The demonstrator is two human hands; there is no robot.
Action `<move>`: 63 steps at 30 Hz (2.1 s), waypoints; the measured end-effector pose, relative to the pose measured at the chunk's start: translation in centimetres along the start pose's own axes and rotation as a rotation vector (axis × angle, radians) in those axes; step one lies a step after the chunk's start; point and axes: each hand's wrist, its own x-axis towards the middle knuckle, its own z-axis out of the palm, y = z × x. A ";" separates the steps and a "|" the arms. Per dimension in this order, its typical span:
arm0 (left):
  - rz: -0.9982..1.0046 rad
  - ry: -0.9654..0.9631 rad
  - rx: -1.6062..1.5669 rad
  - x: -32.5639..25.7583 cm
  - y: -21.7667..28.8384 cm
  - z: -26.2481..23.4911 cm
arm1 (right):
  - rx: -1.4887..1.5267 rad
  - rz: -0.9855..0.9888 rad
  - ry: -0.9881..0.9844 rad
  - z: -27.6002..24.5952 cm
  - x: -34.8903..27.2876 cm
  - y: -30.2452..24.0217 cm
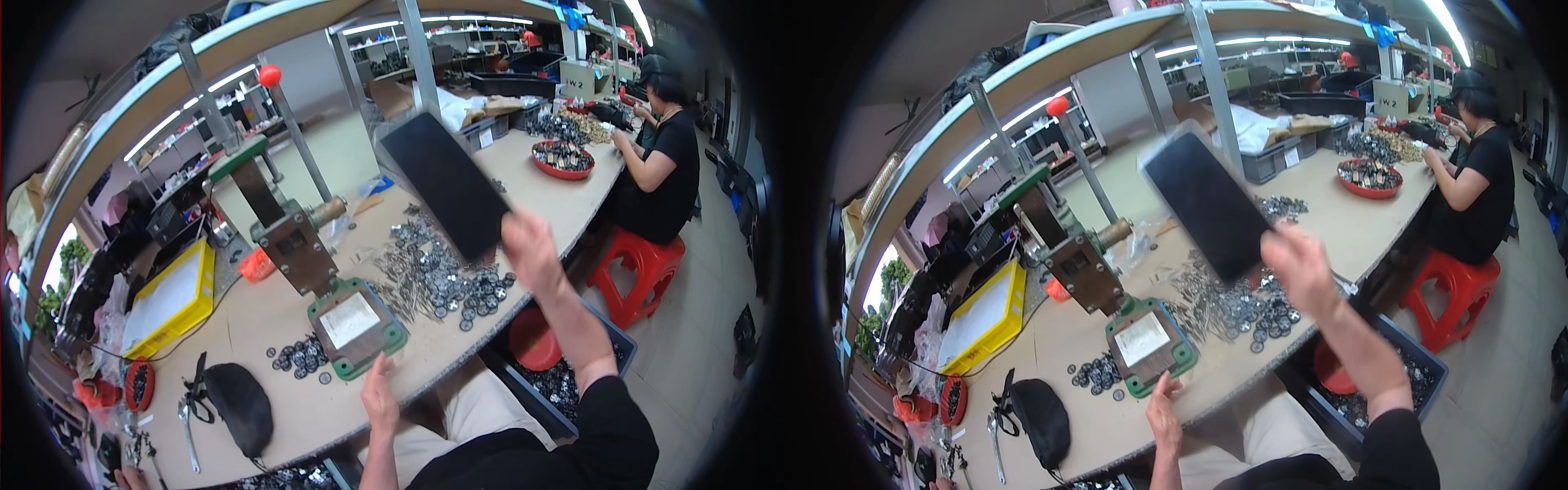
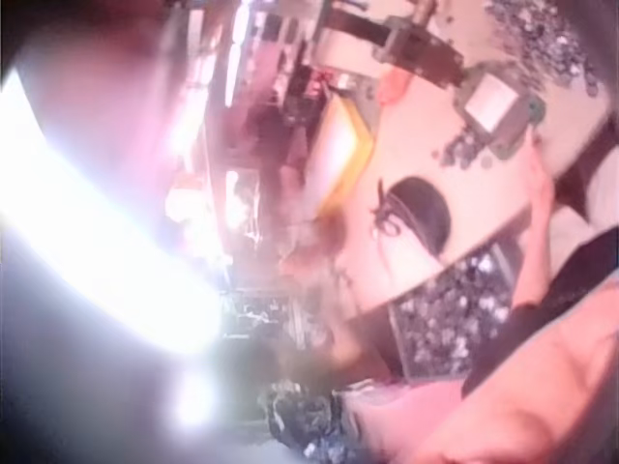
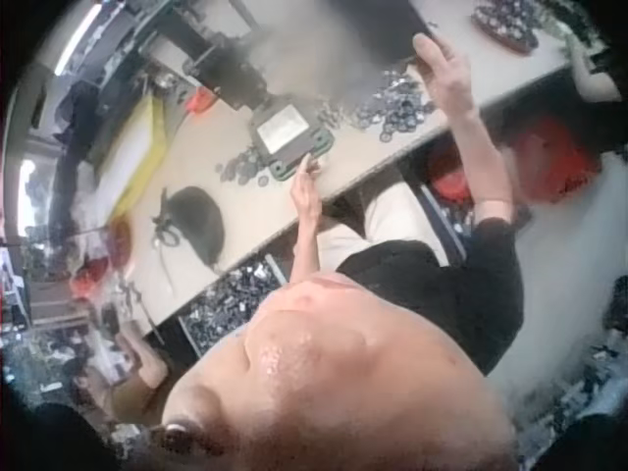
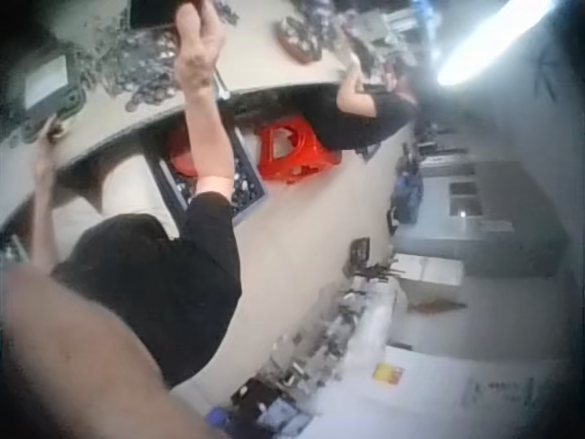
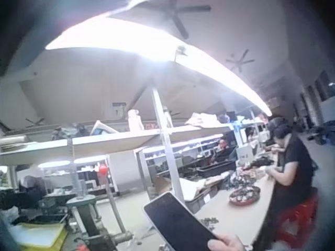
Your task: The person assembles small metal rings, plastic bases, electronic components, and metal pins by hand, pressing them together using a hand-operated press.
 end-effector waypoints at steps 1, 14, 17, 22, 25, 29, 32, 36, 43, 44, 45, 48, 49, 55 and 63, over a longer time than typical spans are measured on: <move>0.005 0.022 0.015 0.5 -1.0 0.0 | -0.005 -0.028 -0.007 0.6 0.8 0.1; 0.345 0.090 0.611 -1.1 -1.0 1.0 | 0.213 -0.002 0.053 5.6 39.5 0.2; 0.317 0.131 0.618 -0.8 -0.9 1.3 | 0.166 0.096 0.099 6.3 43.2 1.2; 0.234 0.190 0.624 -0.5 -2.5 1.4 | 0.146 0.125 0.158 8.8 45.9 3.3; 0.244 0.195 0.649 -0.6 -4.6 1.4 | 0.142 0.136 0.203 9.6 46.4 4.0; 0.168 0.234 0.592 -0.5 -2.7 1.7 | 0.140 0.137 0.256 9.5 47.3 4.5; 0.126 0.156 0.586 -1.0 -3.1 1.5 | -0.044 0.065 0.365 8.0 48.7 5.2; 0.165 0.148 0.577 -1.2 -0.9 1.3 | -0.143 0.074 0.399 7.1 48.1 5.8; 0.219 0.174 0.504 0.0 -0.3 0.7 | -0.369 -0.037 -0.037 8.1 37.2 7.5; 0.219 0.189 0.497 0.2 -0.6 0.7 | -0.441 0.016 -0.116 9.5 32.4 7.4; 0.226 0.197 0.482 0.5 -0.6 0.6 | -0.528 -0.016 -0.246 9.8 27.3 7.6; 0.180 0.169 0.434 0.8 -0.1 0.8 | -0.704 -0.052 -0.607 6.4 13.0 9.7; 0.142 0.160 0.438 0.5 -0.2 0.6 | -0.565 0.082 -0.424 7.7 6.0 10.3; 0.119 0.149 0.258 -0.6 0.3 0.0 | -0.220 0.647 -0.087 7.7 -18.2 15.4; 0.014 0.437 0.922 2.0 0.5 -5.4 | -0.560 0.384 -0.227 7.3 -19.2 14.9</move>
